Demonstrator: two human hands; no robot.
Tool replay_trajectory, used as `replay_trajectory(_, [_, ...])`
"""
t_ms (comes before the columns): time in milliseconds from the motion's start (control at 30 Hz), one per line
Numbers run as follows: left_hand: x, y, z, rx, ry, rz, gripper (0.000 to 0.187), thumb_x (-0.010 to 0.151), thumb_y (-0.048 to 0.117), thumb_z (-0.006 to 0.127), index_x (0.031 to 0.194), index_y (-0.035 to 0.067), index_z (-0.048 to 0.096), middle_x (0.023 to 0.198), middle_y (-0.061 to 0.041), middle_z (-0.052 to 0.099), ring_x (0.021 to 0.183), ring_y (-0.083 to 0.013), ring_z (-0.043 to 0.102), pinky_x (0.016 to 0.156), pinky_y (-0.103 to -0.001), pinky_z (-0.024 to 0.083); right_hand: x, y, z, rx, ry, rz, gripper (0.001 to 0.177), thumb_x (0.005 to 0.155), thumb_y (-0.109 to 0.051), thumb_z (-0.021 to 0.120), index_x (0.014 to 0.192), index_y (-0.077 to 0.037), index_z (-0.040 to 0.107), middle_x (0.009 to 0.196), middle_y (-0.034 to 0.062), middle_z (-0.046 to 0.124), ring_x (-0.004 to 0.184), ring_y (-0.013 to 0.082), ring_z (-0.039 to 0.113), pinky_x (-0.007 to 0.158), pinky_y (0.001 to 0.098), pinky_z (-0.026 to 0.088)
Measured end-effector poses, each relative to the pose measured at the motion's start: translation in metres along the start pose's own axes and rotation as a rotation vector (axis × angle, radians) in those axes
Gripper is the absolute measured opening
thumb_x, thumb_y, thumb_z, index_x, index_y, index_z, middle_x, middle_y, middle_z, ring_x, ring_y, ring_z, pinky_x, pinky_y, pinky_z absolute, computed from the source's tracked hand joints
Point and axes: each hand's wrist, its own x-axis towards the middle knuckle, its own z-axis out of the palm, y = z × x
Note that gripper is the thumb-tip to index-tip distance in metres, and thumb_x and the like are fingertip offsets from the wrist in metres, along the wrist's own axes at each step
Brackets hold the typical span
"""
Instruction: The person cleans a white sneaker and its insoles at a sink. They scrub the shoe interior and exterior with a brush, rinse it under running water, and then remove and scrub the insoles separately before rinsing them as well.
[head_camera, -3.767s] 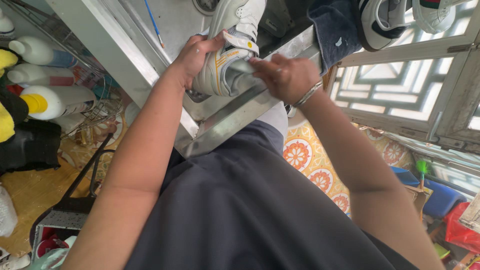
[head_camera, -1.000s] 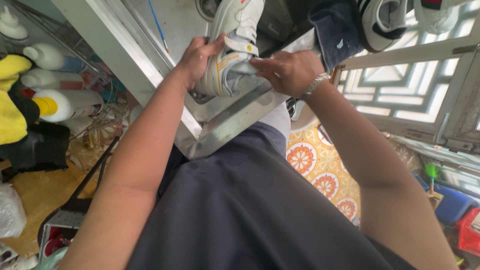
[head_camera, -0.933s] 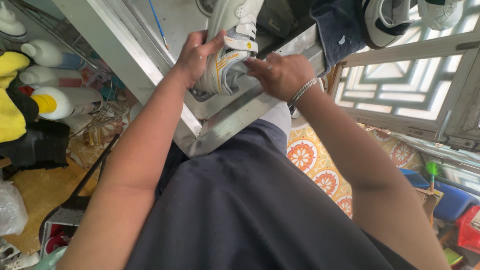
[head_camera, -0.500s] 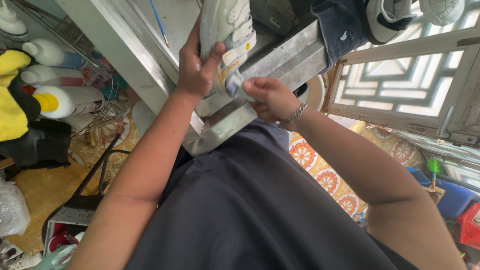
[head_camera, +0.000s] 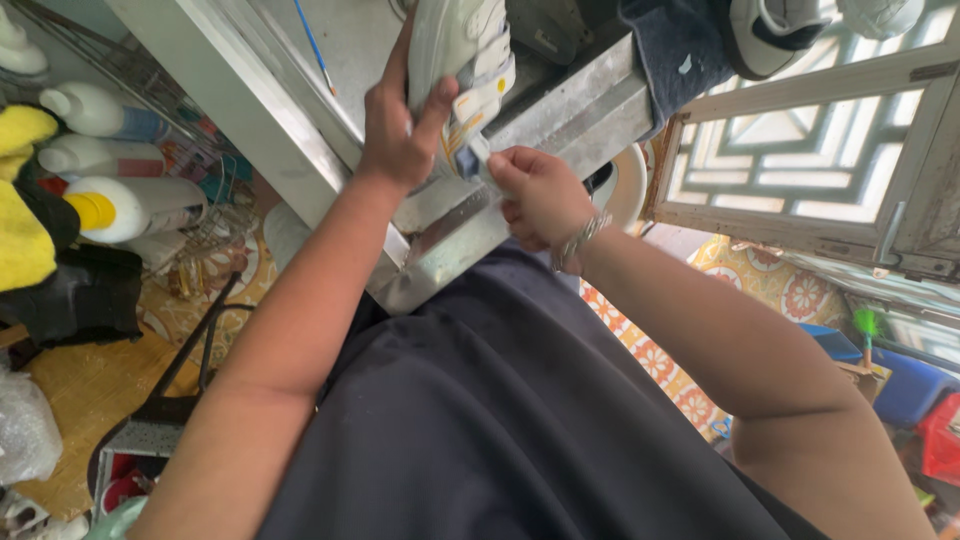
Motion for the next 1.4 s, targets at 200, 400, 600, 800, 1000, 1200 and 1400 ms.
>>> replay_trajectory(200, [-0.001,-0.006,-0.002,-0.012,0.03,-0.053,0.078,0.108,0.05,0.065,0.161,0.0,0.037,0.154,-0.021,0.06,0.147,-0.0279,0.059,0.125,-0.038,0.046,0.001,-0.003,0.005,-0.22,0.063,-0.204,0.019,0.106,-0.027,0.069,0.12,-0.015,0.071,0.079,0.0135,0.072,0.067,0.0254,0.07,0.063,0.039,0.055])
replay_trajectory(400, [-0.006,-0.026,-0.006,-0.532,0.168,-0.152,0.064,0.104,0.035,0.072,0.153,-0.001,0.051,0.134,-0.02,0.061,0.124,-0.0246,0.058,0.114,-0.036,0.044,-0.004,-0.015,-0.05,-0.629,0.157,-0.346,0.03,0.097,-0.022,0.073,0.126,-0.024,0.073,0.087,0.0102,0.076,0.07,0.0315,0.072,0.058,0.0437,0.054])
replay_trajectory(600, [-0.014,0.009,-0.05,-1.523,0.228,-0.394,0.061,0.1,0.049,0.048,0.141,0.005,0.056,0.135,-0.015,0.064,0.119,-0.0296,0.064,0.106,-0.044,0.052,0.045,-0.014,-0.051,-0.471,0.253,-0.259,0.027,0.105,-0.026,0.069,0.133,-0.023,0.07,0.101,0.0134,0.075,0.086,0.034,0.072,0.073,0.0453,0.056])
replay_trajectory(800, [-0.014,0.068,-0.065,-1.344,-0.162,-0.174,0.08,0.102,0.066,0.042,0.134,-0.004,0.062,0.116,-0.024,0.068,0.098,-0.0356,0.068,0.09,-0.046,0.056,0.132,-0.002,0.045,-0.777,-0.365,-0.258,0.029,0.094,-0.032,0.069,0.121,-0.024,0.075,0.102,0.0167,0.075,0.093,0.0383,0.07,0.082,0.0483,0.055])
replay_trajectory(1000, [-0.017,0.086,-0.06,-1.36,-0.118,-0.284,0.075,0.102,0.059,0.045,0.135,-0.006,0.062,0.117,-0.028,0.068,0.098,-0.0394,0.068,0.09,-0.05,0.056,0.202,0.014,0.148,-0.939,-0.659,-0.405,0.033,0.093,-0.028,0.069,0.125,-0.021,0.073,0.105,0.0167,0.075,0.094,0.0366,0.07,0.082,0.0453,0.055])
replay_trajectory(1200, [-0.02,0.056,-0.056,-1.19,0.08,-0.315,0.065,0.1,0.04,0.054,0.147,-0.006,0.055,0.139,-0.023,0.062,0.128,-0.0314,0.063,0.116,-0.042,0.047,0.228,0.023,0.165,-0.904,-0.74,-0.432,0.036,0.093,-0.024,0.068,0.129,-0.018,0.07,0.109,0.0168,0.076,0.094,0.0349,0.071,0.082,0.0423,0.056])
replay_trajectory(1400, [-0.031,0.045,-0.08,-1.079,-0.029,-0.322,0.071,0.089,0.01,0.081,0.153,0.002,0.051,0.146,-0.015,0.062,0.13,-0.026,0.061,0.117,-0.042,0.05,0.18,0.056,0.015,-0.674,-0.442,-0.615,0.04,0.093,-0.02,0.068,0.133,-0.015,0.068,0.113,0.0168,0.077,0.095,0.0332,0.072,0.082,0.0392,0.057])
